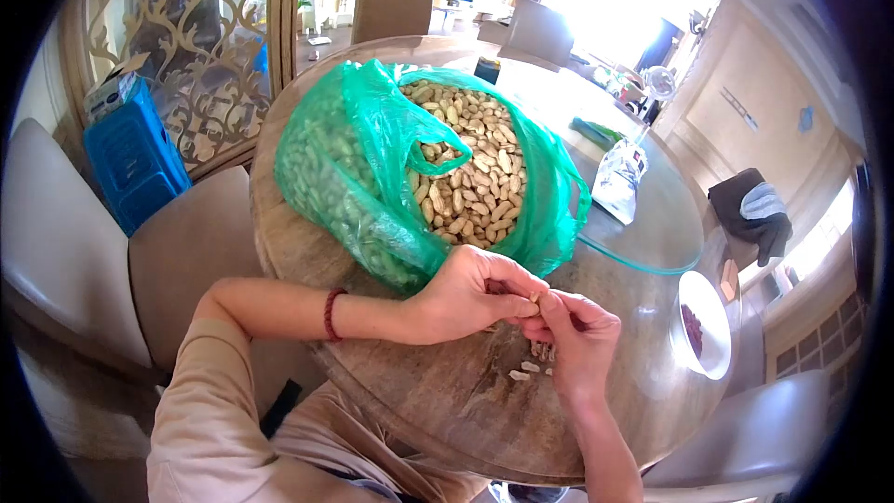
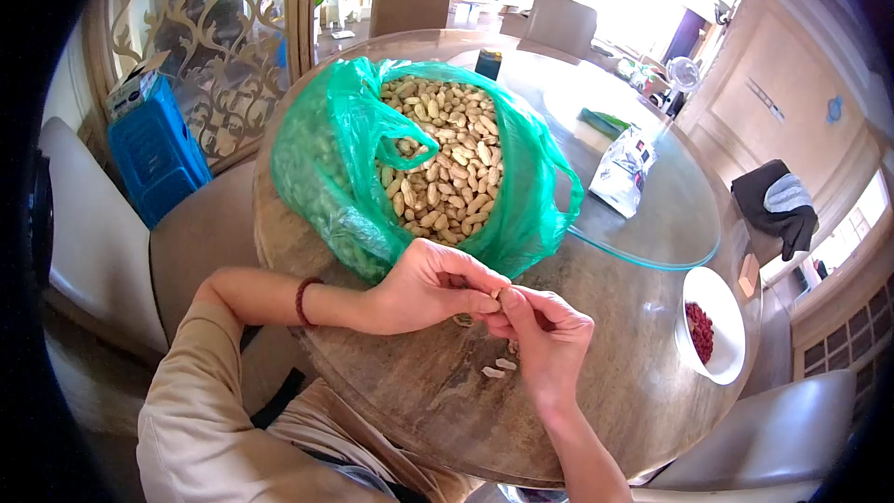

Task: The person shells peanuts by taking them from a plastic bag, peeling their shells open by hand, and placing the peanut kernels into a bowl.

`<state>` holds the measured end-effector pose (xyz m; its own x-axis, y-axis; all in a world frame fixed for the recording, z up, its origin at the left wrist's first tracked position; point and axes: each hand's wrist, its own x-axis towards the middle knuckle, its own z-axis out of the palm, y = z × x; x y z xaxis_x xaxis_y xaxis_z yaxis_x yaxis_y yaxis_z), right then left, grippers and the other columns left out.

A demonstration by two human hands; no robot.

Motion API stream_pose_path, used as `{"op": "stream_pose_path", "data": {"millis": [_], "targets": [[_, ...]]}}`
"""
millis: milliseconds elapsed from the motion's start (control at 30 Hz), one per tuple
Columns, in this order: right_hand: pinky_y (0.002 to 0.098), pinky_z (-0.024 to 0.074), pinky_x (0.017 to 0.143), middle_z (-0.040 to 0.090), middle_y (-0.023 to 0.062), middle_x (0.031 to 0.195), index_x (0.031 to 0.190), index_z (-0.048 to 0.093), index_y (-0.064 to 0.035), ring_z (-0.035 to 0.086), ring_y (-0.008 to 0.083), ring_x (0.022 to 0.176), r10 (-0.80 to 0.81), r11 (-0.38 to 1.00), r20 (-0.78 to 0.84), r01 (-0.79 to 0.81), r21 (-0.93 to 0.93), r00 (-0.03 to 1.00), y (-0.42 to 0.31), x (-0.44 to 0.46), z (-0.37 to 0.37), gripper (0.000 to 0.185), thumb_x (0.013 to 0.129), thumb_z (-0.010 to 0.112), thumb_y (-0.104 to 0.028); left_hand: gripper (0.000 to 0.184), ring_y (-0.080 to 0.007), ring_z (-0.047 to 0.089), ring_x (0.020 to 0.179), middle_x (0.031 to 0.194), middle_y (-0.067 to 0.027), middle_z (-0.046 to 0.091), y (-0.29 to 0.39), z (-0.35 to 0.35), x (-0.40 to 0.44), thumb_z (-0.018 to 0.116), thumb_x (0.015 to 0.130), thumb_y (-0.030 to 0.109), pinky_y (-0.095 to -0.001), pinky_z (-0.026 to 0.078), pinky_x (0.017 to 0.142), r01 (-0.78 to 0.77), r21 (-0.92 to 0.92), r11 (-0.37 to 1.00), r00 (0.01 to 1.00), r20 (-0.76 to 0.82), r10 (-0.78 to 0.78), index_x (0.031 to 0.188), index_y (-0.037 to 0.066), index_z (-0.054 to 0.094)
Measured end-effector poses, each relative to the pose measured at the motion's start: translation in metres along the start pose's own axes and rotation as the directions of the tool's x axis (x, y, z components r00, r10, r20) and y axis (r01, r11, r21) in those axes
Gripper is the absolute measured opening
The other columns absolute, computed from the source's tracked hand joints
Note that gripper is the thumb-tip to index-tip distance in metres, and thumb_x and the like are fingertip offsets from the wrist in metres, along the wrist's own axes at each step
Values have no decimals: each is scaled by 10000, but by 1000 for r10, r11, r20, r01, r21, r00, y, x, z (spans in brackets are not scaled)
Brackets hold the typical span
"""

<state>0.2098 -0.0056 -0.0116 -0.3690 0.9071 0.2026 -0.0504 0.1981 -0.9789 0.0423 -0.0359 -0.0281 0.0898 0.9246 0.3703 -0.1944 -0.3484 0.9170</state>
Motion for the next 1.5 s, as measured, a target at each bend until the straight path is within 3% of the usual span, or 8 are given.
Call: {"op": "stream_pose_path", "data": {"millis": [167,233,367,700,967,1167,1233,1500], "targets": [[277,568,713,650,119,927,1055,611,76,644,155,805,97,972,15,-98,212,995,8,1,1,219,909,576,-82,238,-162,638,744,852,-87,679,-1,-3,2,669,749,-24,-264,520,656,-324,436,840,941,57,333,977,39,691],[293,563,764,632,132,983,1103,575,83,636,167,861,134,927,63,-147,344,989,12,1,1,248,921,554,-85,312,-228,631,776,903,-88,668,-6,-5,6,663,688,-16,-306,526,662,-604,622,498,765,280,579,987,69,689],[326,531,879,591,155,1082,1187,500,90,613,199,975,244,761,208,-320,565,947,12,1,-4,293,942,499,-70,341,-228,614,810,935,-62,664,-4,-7,6,648,656,2,-326,532,668,-641,683,349,723,385,574,989,66,676],[323,513,911,599,163,1099,1168,535,77,613,228,1008,221,783,264,-333,525,939,6,4,-11,264,926,499,-23,200,-140,650,866,937,-90,683,13,-9,9,678,767,-69,-252,534,763,-135,318,939,990,12,138,958,-8,679],[277,573,719,658,134,930,1042,597,65,668,192,801,211,884,225,-284,370,951,-2,6,-16,221,913,574,-114,249,-123,646,816,899,-85,671,16,-14,9,669,779,-68,-247,544,737,-39,67,997,998,42,36,1022,-15,648],[254,525,560,655,89,783,1024,639,-26,638,131,653,-24,973,-1,23,-229,1000,-13,2,-14,177,870,631,-112,251,-133,655,787,882,-80,669,18,-15,9,665,798,-30,-252,554,712,108,-98,989,994,45,-104,1047,-11,637],[263,486,514,627,96,734,1092,640,-73,615,164,595,-533,658,106,489,-573,840,-10,1,-17,276,818,667,-74,248,-143,658,784,886,-86,670,17,-16,10,659,806,-22,-262,559,706,118,-137,984,993,45,-113,1052,-12,633],[306,494,516,601,95,740,1163,619,-86,597,213,573,-602,508,368,696,-508,708,-3,0,-14,397,774,671,-28,213,-214,678,814,892,-130,668,15,-13,8,655,810,-16,-308,586,681,165,-228,960,985,93,-147,1021,-14,622]]}}
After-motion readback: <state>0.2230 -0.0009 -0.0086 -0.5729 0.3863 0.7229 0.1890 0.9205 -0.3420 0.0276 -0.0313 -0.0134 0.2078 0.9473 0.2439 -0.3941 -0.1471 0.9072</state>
